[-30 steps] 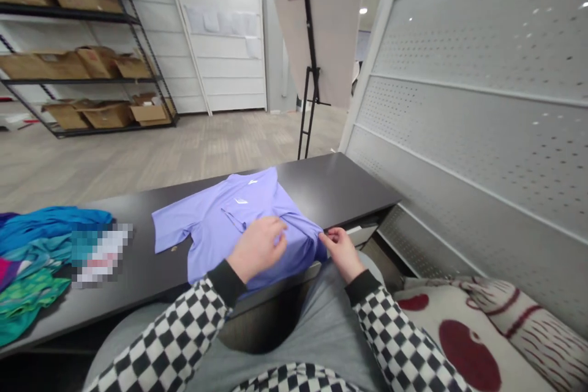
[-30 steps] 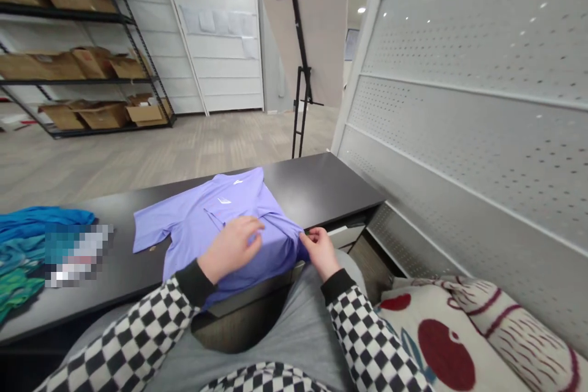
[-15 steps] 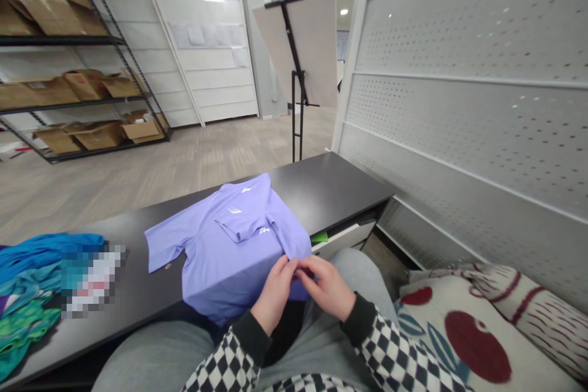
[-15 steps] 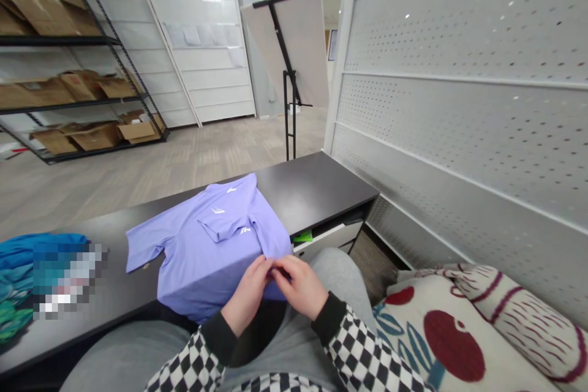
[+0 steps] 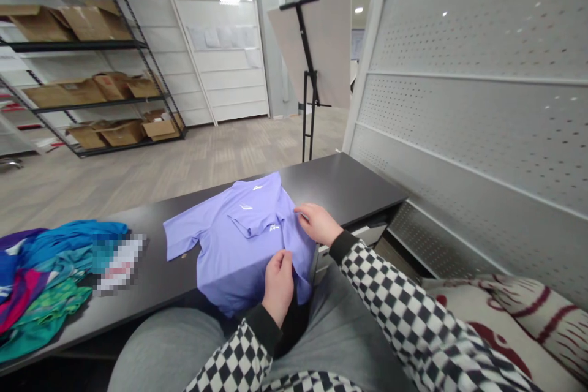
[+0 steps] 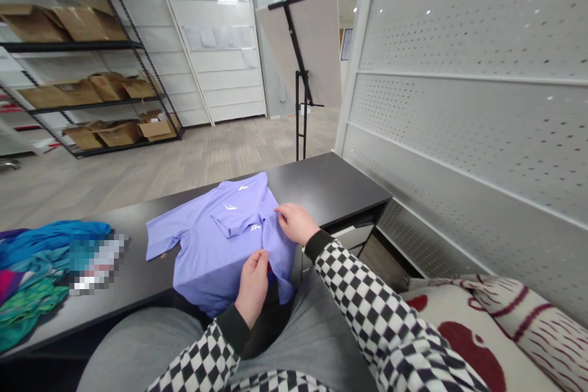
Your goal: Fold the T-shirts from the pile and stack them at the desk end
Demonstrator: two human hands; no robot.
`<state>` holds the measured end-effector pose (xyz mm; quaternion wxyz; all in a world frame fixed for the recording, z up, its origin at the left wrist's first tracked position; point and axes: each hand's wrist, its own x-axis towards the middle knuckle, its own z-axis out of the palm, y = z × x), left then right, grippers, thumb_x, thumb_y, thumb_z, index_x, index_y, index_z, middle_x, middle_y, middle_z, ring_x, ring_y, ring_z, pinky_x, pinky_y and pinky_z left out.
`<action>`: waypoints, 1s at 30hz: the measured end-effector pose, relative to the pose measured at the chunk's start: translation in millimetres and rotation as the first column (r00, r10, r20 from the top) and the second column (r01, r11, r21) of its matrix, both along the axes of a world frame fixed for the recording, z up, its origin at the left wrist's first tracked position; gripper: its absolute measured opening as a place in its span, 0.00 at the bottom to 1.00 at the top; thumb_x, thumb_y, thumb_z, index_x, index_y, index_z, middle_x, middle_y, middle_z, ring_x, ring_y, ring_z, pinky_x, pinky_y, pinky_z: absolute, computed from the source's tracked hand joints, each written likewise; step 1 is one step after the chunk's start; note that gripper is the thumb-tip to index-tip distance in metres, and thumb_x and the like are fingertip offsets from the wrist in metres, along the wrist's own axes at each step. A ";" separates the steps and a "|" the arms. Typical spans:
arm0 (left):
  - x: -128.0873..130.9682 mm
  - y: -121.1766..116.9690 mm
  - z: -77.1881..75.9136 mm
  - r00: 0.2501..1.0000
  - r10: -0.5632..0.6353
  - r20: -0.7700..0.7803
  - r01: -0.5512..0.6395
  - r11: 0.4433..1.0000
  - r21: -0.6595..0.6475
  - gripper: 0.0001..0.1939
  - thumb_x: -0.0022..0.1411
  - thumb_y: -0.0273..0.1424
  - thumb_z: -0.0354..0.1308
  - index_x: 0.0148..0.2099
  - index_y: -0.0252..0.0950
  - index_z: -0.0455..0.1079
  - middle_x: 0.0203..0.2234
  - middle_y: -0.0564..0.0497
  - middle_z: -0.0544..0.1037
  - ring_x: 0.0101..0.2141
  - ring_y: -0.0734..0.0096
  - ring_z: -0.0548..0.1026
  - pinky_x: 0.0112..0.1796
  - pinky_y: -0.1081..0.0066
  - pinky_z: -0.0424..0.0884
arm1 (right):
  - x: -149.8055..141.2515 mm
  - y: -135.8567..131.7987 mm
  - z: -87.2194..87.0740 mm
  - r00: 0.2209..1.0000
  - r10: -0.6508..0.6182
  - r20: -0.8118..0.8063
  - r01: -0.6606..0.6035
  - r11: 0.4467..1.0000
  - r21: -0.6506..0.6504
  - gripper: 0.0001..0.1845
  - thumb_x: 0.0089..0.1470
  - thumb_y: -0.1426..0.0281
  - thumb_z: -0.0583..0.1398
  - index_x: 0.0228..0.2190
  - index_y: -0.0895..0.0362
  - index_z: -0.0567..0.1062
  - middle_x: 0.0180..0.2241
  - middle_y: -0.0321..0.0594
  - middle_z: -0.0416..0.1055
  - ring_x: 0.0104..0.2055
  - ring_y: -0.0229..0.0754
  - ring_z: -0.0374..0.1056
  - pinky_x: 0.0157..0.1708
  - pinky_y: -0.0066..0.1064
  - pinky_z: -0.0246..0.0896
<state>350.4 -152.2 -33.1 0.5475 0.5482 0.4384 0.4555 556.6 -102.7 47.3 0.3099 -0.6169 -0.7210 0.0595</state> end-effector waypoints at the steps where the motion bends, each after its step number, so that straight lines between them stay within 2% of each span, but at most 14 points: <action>1: -0.7 -1.5 0.2 1.000 0.027 -0.007 -0.027 1.000 0.004 0.25 0.69 0.56 0.62 0.31 0.42 0.65 0.25 0.55 0.65 0.30 0.67 0.64 0.34 0.68 0.65 | -1.1 14.3 3.3 0.999 0.024 0.036 -0.023 0.999 -0.035 0.19 0.70 0.74 0.58 0.53 0.53 0.86 0.55 0.46 0.85 0.58 0.49 0.79 0.66 0.40 0.69; 3: -0.3 -4.1 -2.9 0.999 0.032 -0.021 -0.032 0.999 -0.009 0.24 0.69 0.55 0.62 0.31 0.42 0.66 0.25 0.55 0.65 0.30 0.66 0.65 0.35 0.67 0.65 | -3.9 39.0 5.8 0.995 0.054 0.087 -0.045 0.994 -0.099 0.20 0.72 0.73 0.58 0.55 0.51 0.86 0.58 0.44 0.84 0.60 0.47 0.78 0.68 0.39 0.67; 6: 2.0 -6.8 -15.3 0.999 -0.051 -0.015 0.049 0.995 -0.085 0.22 0.67 0.55 0.64 0.35 0.42 0.72 0.29 0.52 0.74 0.32 0.64 0.71 0.38 0.66 0.69 | -3.5 63.6 0.8 0.990 0.033 0.137 -0.009 0.986 -0.169 0.21 0.71 0.72 0.59 0.58 0.46 0.85 0.61 0.41 0.83 0.65 0.47 0.75 0.72 0.43 0.62; 9: -2.2 -8.3 -24.5 0.984 -0.177 -0.015 0.174 0.976 -0.133 0.21 0.63 0.53 0.69 0.43 0.41 0.79 0.35 0.47 0.82 0.36 0.59 0.78 0.42 0.63 0.73 | 3.0 73.1 -9.0 0.988 -0.045 0.146 0.069 0.984 -0.166 0.23 0.68 0.72 0.60 0.58 0.46 0.85 0.65 0.41 0.81 0.68 0.50 0.73 0.74 0.48 0.58; 11: -11.1 -6.9 -18.8 0.958 -0.267 -0.101 0.255 0.960 -0.114 0.18 0.64 0.49 0.70 0.42 0.40 0.81 0.34 0.46 0.84 0.35 0.58 0.79 0.41 0.63 0.73 | 7.4 73.9 -15.0 0.988 -0.087 0.128 0.103 0.987 -0.125 0.22 0.66 0.73 0.60 0.56 0.48 0.86 0.64 0.42 0.81 0.67 0.50 0.73 0.74 0.45 0.59; 13: -23.5 0.8 0.8 0.920 -0.331 -0.209 0.322 0.944 -0.077 0.16 0.66 0.47 0.68 0.37 0.39 0.81 0.30 0.47 0.83 0.31 0.60 0.77 0.37 0.64 0.71 | 10.4 73.4 -19.6 0.987 -0.116 0.109 0.126 0.988 -0.085 0.22 0.65 0.74 0.60 0.53 0.50 0.87 0.62 0.43 0.82 0.66 0.50 0.75 0.73 0.42 0.60; 16: -45.0 37.3 50.9 0.897 -0.312 -0.314 0.347 0.936 0.060 0.19 0.71 0.46 0.62 0.33 0.39 0.80 0.26 0.49 0.81 0.28 0.64 0.75 0.33 0.66 0.70 | 13.4 73.4 -24.8 0.988 -0.133 0.081 0.138 0.988 -0.063 0.22 0.62 0.76 0.60 0.52 0.51 0.88 0.61 0.44 0.83 0.64 0.51 0.76 0.71 0.42 0.62; 19: -73.3 111.0 99.8 0.899 -0.107 -0.424 0.269 0.901 0.341 0.18 0.73 0.44 0.58 0.41 0.39 0.83 0.36 0.47 0.87 0.37 0.60 0.82 0.43 0.65 0.76 | 16.8 75.9 -28.4 0.992 -0.117 0.056 0.120 0.991 -0.055 0.25 0.60 0.79 0.59 0.52 0.51 0.88 0.60 0.42 0.84 0.64 0.49 0.76 0.71 0.39 0.62; 21: -98.9 170.1 116.7 0.807 0.096 -0.582 0.226 0.861 0.455 0.19 0.72 0.41 0.56 0.51 0.38 0.84 0.46 0.44 0.89 0.47 0.55 0.84 0.54 0.60 0.77 | 19.0 80.7 -27.8 0.989 -0.141 0.046 0.144 0.987 -0.068 0.23 0.63 0.77 0.58 0.51 0.50 0.88 0.58 0.41 0.85 0.63 0.49 0.77 0.69 0.38 0.63; 22: -113.5 197.7 118.8 0.721 0.171 -0.672 0.233 0.853 0.466 0.22 0.72 0.40 0.55 0.56 0.36 0.84 0.52 0.41 0.88 0.53 0.52 0.84 0.60 0.58 0.75 | 19.8 84.7 -26.3 0.983 -0.176 0.041 0.179 0.980 -0.084 0.21 0.65 0.74 0.58 0.50 0.50 0.88 0.57 0.41 0.85 0.62 0.49 0.77 0.68 0.38 0.65; 24: -143.0 242.0 111.5 0.517 0.243 -0.821 0.246 0.876 0.414 0.28 0.74 0.40 0.52 0.64 0.30 0.80 0.62 0.34 0.83 0.63 0.46 0.80 0.68 0.54 0.70 | 20.6 95.9 -20.8 0.962 -0.271 0.033 0.273 0.954 -0.125 0.17 0.70 0.68 0.58 0.47 0.50 0.88 0.52 0.43 0.87 0.58 0.51 0.79 0.62 0.38 0.68; 26: -167.8 267.0 93.5 0.375 0.214 -0.902 0.288 0.898 0.333 0.32 0.76 0.40 0.50 0.71 0.28 0.75 0.71 0.33 0.76 0.70 0.45 0.74 0.72 0.53 0.65 | 19.8 110.2 -14.1 0.943 -0.332 0.031 0.333 0.930 -0.159 0.16 0.72 0.62 0.60 0.45 0.49 0.88 0.50 0.43 0.87 0.54 0.51 0.79 0.58 0.38 0.69; 28: -183.6 274.9 72.7 0.306 0.192 -0.933 0.309 0.906 0.288 0.33 0.78 0.40 0.48 0.76 0.29 0.71 0.76 0.35 0.69 0.75 0.45 0.67 0.75 0.49 0.60 | 17.6 124.5 -9.3 0.943 -0.328 0.049 0.332 0.926 -0.179 0.15 0.71 0.59 0.62 0.44 0.49 0.89 0.49 0.43 0.86 0.52 0.50 0.78 0.57 0.39 0.68; 30: -190.1 273.3 56.4 0.287 0.199 -0.937 0.306 0.908 0.286 0.33 0.80 0.41 0.45 0.78 0.33 0.68 0.79 0.36 0.65 0.78 0.43 0.62 0.76 0.43 0.56 | 14.6 135.1 -8.1 0.949 -0.304 0.089 0.315 0.931 -0.184 0.14 0.70 0.57 0.64 0.43 0.49 0.89 0.49 0.44 0.85 0.53 0.51 0.76 0.58 0.41 0.67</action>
